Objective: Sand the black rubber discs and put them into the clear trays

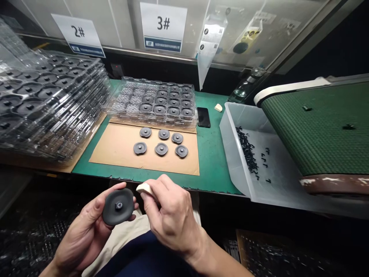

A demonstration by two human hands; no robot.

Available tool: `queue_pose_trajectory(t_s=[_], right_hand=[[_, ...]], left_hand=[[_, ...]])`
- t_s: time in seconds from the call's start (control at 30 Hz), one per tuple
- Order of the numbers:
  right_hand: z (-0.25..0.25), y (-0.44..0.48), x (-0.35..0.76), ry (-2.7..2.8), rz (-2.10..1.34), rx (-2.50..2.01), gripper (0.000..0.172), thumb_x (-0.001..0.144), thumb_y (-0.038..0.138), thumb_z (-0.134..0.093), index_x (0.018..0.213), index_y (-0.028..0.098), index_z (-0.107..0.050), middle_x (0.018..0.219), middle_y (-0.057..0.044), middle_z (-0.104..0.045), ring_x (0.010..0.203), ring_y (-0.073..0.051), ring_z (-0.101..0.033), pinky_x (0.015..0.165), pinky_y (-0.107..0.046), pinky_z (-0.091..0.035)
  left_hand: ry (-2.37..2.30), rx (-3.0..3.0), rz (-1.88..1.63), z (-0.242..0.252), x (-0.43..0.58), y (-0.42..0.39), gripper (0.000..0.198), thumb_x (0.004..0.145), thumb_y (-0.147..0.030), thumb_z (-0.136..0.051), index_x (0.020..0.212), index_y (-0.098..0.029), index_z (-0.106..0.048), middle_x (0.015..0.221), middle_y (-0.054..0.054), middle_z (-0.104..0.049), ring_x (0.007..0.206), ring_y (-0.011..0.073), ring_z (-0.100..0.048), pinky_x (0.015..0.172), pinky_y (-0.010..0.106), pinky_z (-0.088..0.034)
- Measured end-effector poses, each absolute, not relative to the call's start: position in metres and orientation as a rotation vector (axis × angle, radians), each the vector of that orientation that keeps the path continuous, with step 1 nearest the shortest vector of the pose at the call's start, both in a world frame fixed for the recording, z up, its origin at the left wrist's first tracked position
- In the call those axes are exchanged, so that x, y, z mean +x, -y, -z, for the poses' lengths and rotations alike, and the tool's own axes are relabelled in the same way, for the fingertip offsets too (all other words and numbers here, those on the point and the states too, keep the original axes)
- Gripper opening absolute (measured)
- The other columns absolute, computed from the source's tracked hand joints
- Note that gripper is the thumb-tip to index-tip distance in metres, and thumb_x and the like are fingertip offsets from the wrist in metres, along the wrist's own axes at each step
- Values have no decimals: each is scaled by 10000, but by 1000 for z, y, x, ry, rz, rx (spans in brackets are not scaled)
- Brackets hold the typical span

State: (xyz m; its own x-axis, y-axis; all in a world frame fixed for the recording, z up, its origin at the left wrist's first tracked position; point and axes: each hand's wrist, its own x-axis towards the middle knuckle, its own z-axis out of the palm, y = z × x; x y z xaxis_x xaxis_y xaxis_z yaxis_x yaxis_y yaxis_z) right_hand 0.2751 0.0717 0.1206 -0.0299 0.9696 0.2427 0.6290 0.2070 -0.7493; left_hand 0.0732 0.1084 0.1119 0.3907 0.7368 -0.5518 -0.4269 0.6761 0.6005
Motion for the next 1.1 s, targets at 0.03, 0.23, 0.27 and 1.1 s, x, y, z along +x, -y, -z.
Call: queue_pose_trajectory(t_s=[0.03,0.23,0.27,1.1], right_hand=[[-122,-72,276,1764,-581,-1441,202,1001,139,-543,1157,213,-646,971,-45,-628,834,-163,-565,755,-308,-452],[-129,-65,266,1894,-534,-1447,137,969,149,-555,1052,184,-658,876,-43,-608,752,-170,-526,685,-333,-409],[-130,-63,265,1870,-578,-1474,104,969,149,-547,977,182,-646,825,-30,-579,714,-160,-504,656,-327,-390],[-133,-83,262,2061,-261,-1236,223,979,142,-563,1170,182,-670,970,-61,-658,839,-189,-543,792,-382,-404]], left_hand=[[-893,396,-749,-112,73,-108,362,908,-397,-744,1203,-194,-793,1079,135,-812,875,269,-769,773,343,-641],[-838,405,-792,-99,65,-111,394,901,-357,-768,1259,-190,-772,1140,143,-801,1020,242,-751,926,285,-593],[-840,410,-803,-96,64,-112,404,905,-357,-764,1277,-200,-763,1137,139,-803,1023,239,-752,940,288,-588],[-626,504,-541,-97,67,-113,362,890,-481,-753,1104,-200,-830,1051,117,-794,1029,294,-707,1013,429,-511]])
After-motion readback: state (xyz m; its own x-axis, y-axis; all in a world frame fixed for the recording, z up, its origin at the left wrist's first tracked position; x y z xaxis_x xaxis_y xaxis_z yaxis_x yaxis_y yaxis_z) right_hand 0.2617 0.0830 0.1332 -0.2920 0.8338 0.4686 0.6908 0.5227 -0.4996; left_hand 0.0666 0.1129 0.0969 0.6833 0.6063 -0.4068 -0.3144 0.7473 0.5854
